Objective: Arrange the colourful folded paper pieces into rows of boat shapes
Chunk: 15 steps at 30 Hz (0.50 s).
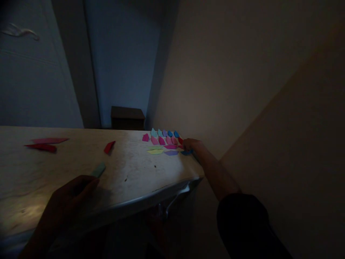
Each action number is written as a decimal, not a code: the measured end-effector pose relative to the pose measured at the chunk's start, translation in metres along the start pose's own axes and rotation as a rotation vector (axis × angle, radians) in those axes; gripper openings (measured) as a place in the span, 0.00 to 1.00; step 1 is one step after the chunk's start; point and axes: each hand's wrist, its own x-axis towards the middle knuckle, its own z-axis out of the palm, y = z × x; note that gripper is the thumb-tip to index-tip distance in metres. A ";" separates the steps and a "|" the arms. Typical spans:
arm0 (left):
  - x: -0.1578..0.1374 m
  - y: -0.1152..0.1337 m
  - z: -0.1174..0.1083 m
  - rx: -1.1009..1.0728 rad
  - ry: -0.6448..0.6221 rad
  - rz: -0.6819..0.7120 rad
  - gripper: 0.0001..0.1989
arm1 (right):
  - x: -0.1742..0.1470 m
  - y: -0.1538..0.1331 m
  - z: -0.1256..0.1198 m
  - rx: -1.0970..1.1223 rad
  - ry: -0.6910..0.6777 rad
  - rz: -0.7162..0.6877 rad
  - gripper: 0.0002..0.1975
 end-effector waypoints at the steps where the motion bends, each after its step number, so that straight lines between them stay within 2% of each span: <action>1: 0.000 0.000 0.000 0.002 0.000 0.005 0.20 | 0.000 -0.001 0.000 -0.004 -0.010 -0.002 0.08; 5: 0.001 -0.001 -0.001 0.017 0.000 0.003 0.20 | -0.008 -0.005 -0.005 -0.013 0.004 0.031 0.11; 9: 0.001 0.000 -0.001 0.011 0.006 -0.005 0.20 | -0.026 -0.008 -0.004 -0.028 0.104 0.078 0.17; 12: 0.000 0.001 -0.001 0.018 -0.001 -0.011 0.20 | -0.045 -0.011 0.009 -0.023 0.144 0.114 0.20; 15: 0.000 0.003 -0.001 0.023 0.003 -0.026 0.20 | -0.061 -0.015 0.034 0.011 0.148 0.134 0.20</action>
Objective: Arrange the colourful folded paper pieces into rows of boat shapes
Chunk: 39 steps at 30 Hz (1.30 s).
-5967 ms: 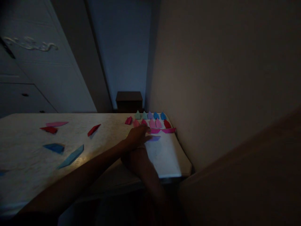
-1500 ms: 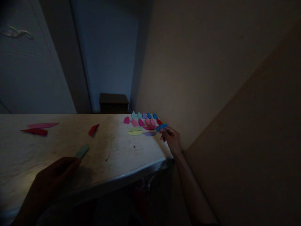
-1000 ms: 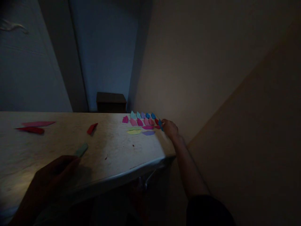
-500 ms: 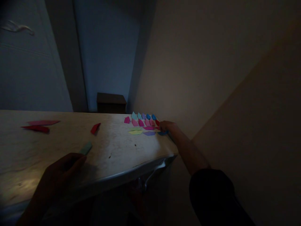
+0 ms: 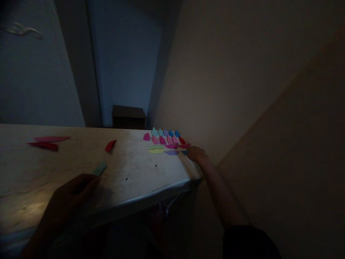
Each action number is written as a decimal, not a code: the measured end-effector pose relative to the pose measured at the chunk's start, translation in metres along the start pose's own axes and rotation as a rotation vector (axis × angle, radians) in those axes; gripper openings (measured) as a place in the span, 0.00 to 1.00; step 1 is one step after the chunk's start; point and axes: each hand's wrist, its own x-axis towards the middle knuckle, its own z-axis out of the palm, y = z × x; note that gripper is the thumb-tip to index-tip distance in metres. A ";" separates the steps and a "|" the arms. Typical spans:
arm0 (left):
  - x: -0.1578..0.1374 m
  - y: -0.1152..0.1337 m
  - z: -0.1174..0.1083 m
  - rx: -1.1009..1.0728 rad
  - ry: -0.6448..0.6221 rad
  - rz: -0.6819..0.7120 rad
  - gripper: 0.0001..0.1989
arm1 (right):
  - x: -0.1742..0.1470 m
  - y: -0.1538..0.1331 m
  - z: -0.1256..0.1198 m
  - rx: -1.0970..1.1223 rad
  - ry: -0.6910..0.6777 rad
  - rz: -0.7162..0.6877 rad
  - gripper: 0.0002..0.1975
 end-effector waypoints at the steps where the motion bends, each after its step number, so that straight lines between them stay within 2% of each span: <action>1: 0.000 0.000 0.000 -0.002 0.004 0.000 0.20 | -0.005 -0.001 0.009 0.017 0.002 0.003 0.21; 5: -0.001 0.000 0.001 0.003 0.013 0.026 0.19 | -0.014 -0.005 0.039 0.094 0.030 -0.013 0.25; 9: -0.001 -0.003 0.001 0.026 0.019 0.051 0.18 | -0.012 -0.007 0.054 0.142 0.073 -0.078 0.28; 14: 0.000 -0.007 0.003 0.019 0.033 0.058 0.18 | -0.009 -0.004 0.061 0.169 0.099 -0.119 0.28; 20: -0.001 -0.001 0.001 0.034 0.027 0.048 0.18 | -0.016 -0.004 0.065 0.242 0.164 -0.028 0.32; 24: -0.001 0.001 0.001 0.043 0.027 0.045 0.19 | -0.029 -0.014 0.061 0.322 0.256 -0.083 0.32; 28: 0.000 -0.003 0.002 0.034 0.020 0.024 0.19 | -0.045 -0.047 0.049 0.412 0.377 -0.178 0.29; 31: -0.001 -0.004 0.004 0.029 0.033 0.011 0.19 | -0.055 -0.085 0.038 0.525 0.427 -0.339 0.22; 34: -0.003 -0.003 0.005 0.009 0.031 0.020 0.18 | -0.059 -0.125 0.032 0.668 0.373 -0.566 0.16; 36: -0.004 -0.001 0.006 0.000 0.037 0.034 0.17 | -0.058 -0.149 0.031 0.745 0.305 -0.693 0.19; 39: -0.006 0.002 0.006 -0.013 0.042 0.026 0.17 | -0.055 -0.176 0.032 0.779 0.264 -0.749 0.24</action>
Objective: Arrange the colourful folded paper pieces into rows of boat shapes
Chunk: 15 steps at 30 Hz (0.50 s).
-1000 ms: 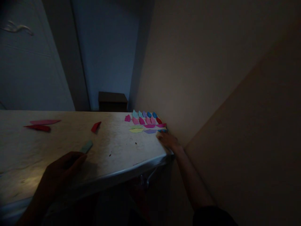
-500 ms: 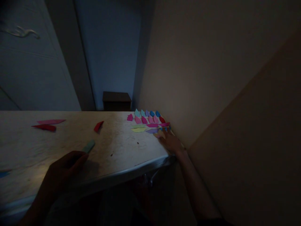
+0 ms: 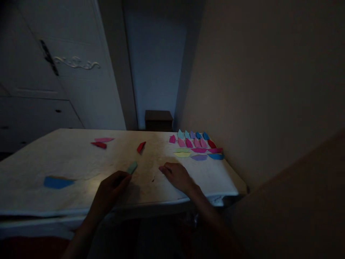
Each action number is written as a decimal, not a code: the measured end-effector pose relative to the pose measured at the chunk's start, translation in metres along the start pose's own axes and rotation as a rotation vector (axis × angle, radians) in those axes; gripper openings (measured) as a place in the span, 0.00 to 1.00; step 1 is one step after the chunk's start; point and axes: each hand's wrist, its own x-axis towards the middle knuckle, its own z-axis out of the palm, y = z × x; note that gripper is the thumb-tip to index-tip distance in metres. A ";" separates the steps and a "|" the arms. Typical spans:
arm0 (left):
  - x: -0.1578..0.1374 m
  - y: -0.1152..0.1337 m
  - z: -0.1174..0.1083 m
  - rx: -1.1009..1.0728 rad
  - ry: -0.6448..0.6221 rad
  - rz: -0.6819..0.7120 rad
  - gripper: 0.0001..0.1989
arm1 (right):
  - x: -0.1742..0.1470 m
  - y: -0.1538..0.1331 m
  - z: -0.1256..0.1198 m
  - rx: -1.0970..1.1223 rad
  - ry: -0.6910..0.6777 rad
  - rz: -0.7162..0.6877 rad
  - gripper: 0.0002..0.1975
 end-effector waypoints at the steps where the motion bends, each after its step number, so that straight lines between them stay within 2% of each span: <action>1: -0.001 0.001 0.000 -0.006 -0.002 -0.009 0.17 | 0.003 -0.002 0.005 -0.015 0.005 0.008 0.25; 6: -0.003 0.000 0.000 -0.023 0.012 -0.002 0.15 | 0.006 -0.002 0.014 -0.126 0.017 0.036 0.28; 12: -0.004 -0.007 0.005 -0.028 0.004 0.009 0.12 | 0.002 0.004 0.014 -0.084 -0.002 0.009 0.29; 15: 0.001 -0.009 0.002 0.073 0.036 0.014 0.12 | 0.002 0.005 0.015 -0.079 0.004 -0.001 0.28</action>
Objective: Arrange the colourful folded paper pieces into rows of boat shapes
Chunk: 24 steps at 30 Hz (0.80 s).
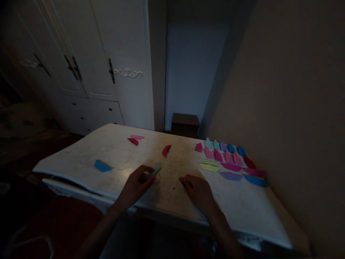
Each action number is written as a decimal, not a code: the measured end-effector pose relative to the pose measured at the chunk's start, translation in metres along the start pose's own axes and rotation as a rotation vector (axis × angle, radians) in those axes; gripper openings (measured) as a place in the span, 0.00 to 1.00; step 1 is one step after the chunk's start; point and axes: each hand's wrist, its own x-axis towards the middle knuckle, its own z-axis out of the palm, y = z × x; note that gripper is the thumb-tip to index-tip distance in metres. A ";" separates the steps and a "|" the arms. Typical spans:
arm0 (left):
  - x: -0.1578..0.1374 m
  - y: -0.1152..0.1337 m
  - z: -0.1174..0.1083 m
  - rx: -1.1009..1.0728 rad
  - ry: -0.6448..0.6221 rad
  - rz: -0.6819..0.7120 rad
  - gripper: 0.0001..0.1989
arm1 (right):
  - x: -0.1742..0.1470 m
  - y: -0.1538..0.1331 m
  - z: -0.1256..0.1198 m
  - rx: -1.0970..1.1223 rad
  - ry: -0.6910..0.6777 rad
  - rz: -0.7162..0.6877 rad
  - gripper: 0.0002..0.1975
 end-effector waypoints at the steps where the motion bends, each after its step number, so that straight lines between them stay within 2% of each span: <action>1: 0.003 -0.001 -0.002 0.067 0.026 0.010 0.14 | 0.000 0.000 0.001 -0.006 0.000 -0.001 0.27; 3: 0.009 -0.004 -0.009 0.237 0.068 0.025 0.19 | 0.000 0.000 0.002 -0.025 0.003 -0.002 0.26; 5: 0.015 -0.007 -0.016 0.412 0.056 0.008 0.25 | 0.000 0.001 0.003 -0.034 0.007 -0.006 0.25; 7: 0.020 -0.006 -0.021 0.536 -0.006 -0.017 0.27 | 0.000 0.001 0.004 -0.031 0.016 -0.015 0.24; 9: 0.023 -0.003 -0.022 0.594 -0.080 -0.015 0.25 | -0.001 0.002 0.004 -0.030 0.024 -0.025 0.24; 14: 0.024 0.005 -0.018 0.590 -0.161 0.038 0.15 | 0.000 0.003 0.005 -0.033 0.039 -0.036 0.25; 19: 0.024 0.001 -0.020 0.499 -0.130 0.079 0.12 | -0.001 0.004 0.006 -0.021 0.044 -0.039 0.24; 24: 0.019 -0.007 -0.032 0.363 -0.061 0.079 0.13 | -0.001 0.004 0.006 -0.024 0.043 -0.044 0.23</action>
